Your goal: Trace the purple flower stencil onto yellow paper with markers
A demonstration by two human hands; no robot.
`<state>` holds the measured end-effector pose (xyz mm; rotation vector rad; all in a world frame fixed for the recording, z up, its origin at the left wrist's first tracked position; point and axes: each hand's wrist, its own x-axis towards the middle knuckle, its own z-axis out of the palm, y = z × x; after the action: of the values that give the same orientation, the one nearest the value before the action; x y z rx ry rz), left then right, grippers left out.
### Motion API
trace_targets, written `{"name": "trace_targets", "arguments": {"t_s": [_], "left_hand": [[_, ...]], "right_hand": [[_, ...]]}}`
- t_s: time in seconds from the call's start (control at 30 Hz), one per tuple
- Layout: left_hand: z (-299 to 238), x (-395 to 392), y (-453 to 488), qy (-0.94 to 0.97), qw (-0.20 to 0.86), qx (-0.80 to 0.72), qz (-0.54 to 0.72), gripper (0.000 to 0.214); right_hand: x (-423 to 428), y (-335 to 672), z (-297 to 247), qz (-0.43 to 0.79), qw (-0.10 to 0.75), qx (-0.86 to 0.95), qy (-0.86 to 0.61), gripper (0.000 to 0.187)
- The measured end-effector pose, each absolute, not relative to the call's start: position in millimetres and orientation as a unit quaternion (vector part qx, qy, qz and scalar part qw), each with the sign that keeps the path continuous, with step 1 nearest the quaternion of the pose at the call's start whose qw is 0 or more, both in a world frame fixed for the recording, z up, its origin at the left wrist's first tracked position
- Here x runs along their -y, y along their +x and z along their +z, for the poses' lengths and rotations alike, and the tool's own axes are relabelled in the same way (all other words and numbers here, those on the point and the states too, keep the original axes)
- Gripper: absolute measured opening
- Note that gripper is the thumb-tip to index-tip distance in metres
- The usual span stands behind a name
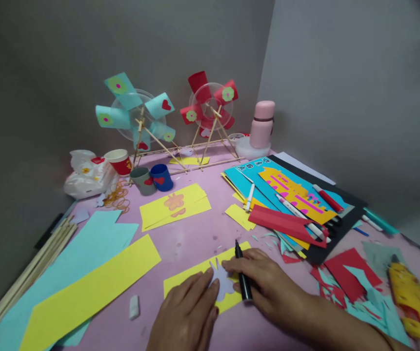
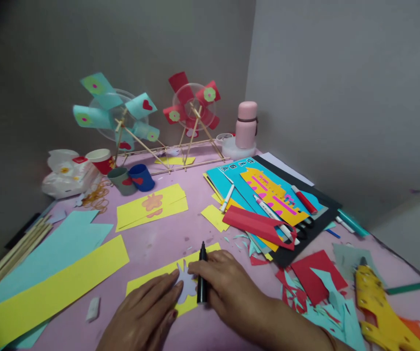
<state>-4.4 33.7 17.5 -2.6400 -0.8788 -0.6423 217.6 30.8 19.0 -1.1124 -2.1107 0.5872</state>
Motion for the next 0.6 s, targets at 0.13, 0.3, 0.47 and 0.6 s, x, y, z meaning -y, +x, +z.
{"name": "trace_targets", "arguments": {"t_s": [0.13,0.3,0.47,0.6], "left_hand": [[20,-37,-8,-0.924,0.149,0.285,-0.208,0.033],[18,-43,-12,-0.932,0.178,0.254,-0.188,0.033],[12,-48,-16,-0.934,0.201,0.238,-0.177,0.033],[12,-49,-14,-0.93,0.234,0.213,-0.186,0.034]], "right_hand": [[-35,220,25,0.279,0.377,0.775,-0.424,0.04],[-40,222,34,0.374,0.551,0.568,-0.483,0.004],[-34,224,37,0.314,0.485,0.679,-0.453,0.011],[-31,221,37,0.223,0.332,0.847,-0.35,0.023]]}}
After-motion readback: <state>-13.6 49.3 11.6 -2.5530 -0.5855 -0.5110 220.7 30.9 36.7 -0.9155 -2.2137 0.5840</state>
